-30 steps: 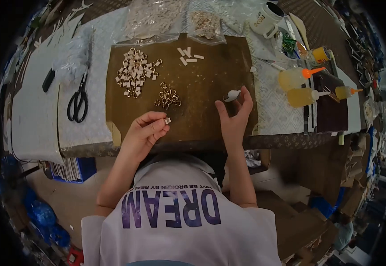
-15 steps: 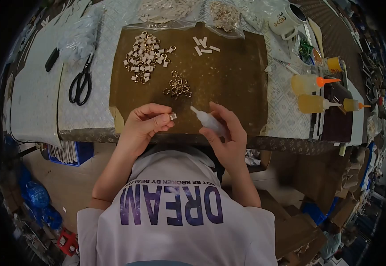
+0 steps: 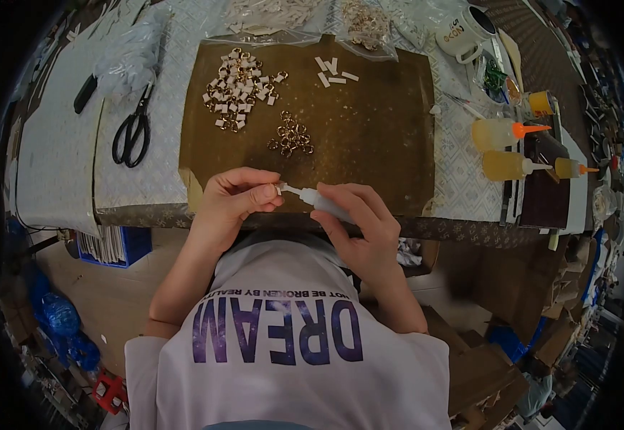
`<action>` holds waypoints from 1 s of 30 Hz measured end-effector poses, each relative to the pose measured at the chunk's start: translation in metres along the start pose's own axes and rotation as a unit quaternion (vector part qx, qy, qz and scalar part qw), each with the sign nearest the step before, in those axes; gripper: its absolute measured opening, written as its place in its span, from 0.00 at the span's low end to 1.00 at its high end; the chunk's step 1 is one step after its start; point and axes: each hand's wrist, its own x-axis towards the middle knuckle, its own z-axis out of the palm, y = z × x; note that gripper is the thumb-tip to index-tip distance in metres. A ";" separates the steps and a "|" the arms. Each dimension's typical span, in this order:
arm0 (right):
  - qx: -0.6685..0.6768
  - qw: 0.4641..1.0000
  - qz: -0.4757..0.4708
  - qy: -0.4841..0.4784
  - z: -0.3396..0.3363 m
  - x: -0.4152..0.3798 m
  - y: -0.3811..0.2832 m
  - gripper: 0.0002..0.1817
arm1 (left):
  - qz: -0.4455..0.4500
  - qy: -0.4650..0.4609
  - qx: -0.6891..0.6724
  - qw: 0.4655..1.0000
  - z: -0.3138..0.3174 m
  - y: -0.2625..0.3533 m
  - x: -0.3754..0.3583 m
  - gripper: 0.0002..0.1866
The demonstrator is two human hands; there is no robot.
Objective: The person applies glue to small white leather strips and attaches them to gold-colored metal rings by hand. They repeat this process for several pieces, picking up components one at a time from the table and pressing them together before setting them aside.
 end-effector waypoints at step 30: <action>0.379 0.886 0.265 0.005 0.008 -0.011 0.030 0.16 | -0.058 0.001 -0.082 0.995 -0.013 -0.010 0.002 0.12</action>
